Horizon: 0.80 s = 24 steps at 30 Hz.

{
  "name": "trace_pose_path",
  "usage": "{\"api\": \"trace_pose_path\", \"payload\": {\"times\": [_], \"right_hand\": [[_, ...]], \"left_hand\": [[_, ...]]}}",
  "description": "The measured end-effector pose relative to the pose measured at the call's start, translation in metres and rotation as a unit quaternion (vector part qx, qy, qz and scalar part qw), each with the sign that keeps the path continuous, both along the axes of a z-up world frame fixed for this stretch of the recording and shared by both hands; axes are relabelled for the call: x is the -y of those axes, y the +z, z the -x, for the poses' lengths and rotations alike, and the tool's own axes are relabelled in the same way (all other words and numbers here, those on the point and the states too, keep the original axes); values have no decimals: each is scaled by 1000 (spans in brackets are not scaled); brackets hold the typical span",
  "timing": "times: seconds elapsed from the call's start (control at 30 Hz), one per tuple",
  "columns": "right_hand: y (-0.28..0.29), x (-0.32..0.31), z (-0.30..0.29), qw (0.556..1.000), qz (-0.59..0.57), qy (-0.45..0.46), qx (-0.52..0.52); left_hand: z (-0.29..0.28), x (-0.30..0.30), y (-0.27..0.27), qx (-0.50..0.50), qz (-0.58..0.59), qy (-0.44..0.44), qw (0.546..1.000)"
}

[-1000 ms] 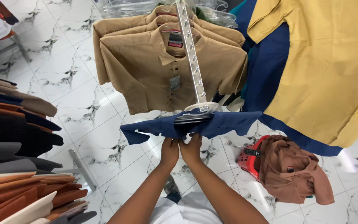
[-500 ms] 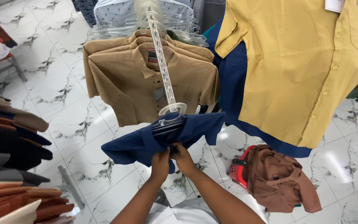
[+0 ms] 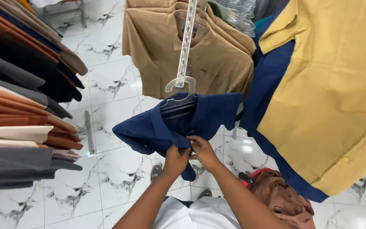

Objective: The person takes a shirt from a rack, removes it from its hanger, unfolds it, and then places it back onto the hanger and buttons it.

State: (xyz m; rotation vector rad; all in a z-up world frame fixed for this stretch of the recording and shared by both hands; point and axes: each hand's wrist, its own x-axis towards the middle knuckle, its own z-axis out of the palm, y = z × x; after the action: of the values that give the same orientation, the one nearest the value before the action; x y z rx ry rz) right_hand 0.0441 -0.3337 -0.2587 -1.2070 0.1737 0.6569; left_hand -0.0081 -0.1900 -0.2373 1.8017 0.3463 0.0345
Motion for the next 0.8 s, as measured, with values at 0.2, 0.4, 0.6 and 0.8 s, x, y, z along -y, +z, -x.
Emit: {"api": "trace_pose_path", "payload": {"times": [0.2, 0.4, 0.6, 0.8], "right_hand": [[30, 14, 8, 994, -62, 87, -3], [28, 17, 15, 987, -113, 117, -8], [16, 3, 26, 988, -118, 103, -5], [9, -13, 32, 998, 10, 20, 56]], "left_hand": [[24, 15, 30, -19, 47, 52, 997], [39, 23, 71, -33, 83, 57, 994], [54, 5, 48, -14, 90, 8, 996], [57, -16, 47, 11, 118, 43, 992]]}}
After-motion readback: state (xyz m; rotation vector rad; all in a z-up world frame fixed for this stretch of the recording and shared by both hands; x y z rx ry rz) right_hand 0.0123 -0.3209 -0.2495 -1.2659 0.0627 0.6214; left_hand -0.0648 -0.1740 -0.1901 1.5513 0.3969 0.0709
